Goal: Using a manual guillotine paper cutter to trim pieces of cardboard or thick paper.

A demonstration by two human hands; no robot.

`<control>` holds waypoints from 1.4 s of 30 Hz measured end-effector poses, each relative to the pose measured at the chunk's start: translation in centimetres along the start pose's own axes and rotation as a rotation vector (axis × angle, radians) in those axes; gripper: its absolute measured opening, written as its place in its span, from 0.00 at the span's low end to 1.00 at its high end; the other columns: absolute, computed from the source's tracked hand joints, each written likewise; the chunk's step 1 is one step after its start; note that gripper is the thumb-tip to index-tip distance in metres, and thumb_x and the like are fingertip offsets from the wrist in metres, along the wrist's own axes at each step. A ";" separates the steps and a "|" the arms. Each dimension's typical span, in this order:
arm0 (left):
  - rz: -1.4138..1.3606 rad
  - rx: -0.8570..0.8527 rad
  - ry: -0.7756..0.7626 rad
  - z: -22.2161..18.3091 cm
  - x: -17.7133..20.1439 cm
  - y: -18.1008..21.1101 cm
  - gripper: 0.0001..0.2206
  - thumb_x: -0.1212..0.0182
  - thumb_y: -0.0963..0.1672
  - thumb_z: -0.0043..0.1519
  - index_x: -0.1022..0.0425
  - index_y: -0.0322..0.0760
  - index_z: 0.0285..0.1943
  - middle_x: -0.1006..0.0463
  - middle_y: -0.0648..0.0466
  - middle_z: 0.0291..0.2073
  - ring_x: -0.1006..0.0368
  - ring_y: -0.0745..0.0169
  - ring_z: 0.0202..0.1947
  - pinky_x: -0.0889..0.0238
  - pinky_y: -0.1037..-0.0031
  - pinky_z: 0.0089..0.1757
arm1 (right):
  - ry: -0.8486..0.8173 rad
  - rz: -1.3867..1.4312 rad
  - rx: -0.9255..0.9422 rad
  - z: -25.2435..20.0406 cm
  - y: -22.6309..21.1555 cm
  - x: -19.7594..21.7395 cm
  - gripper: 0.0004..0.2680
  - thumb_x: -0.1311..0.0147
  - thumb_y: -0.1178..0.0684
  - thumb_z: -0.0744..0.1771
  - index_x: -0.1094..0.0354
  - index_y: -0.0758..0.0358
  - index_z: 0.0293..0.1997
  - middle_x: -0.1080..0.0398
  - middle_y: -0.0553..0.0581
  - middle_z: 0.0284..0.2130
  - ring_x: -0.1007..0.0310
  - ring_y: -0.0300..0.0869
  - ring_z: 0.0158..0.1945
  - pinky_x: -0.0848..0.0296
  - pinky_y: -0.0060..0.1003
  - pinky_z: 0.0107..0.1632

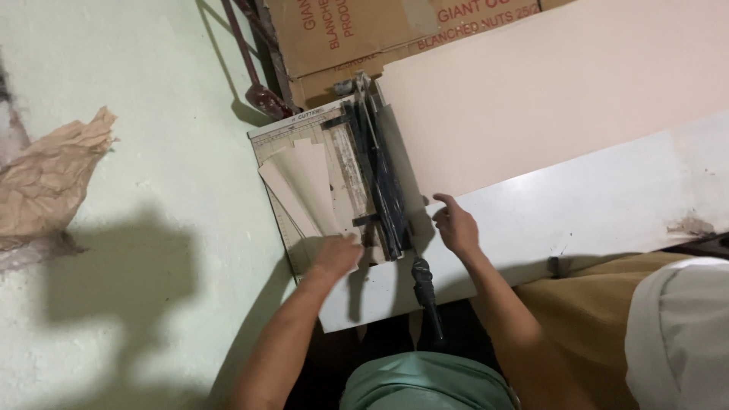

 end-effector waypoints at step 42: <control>-0.465 0.649 -0.126 11.1 9.7 1.7 0.49 0.28 0.50 0.57 0.62 0.44 0.82 0.76 0.33 0.78 0.76 0.23 0.76 0.72 0.21 0.61 | -0.240 -0.196 0.056 0.0 -1.3 0.1 0.22 0.59 0.54 0.70 0.49 0.44 0.77 0.31 0.62 0.50 0.25 0.58 0.54 0.25 0.56 0.56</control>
Point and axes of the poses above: each hand's wrist, its own z-axis towards the middle knuckle, its own x-axis out of the back of the hand, y = z × x, the point moved 1 cm from there along z, towards the middle knuckle
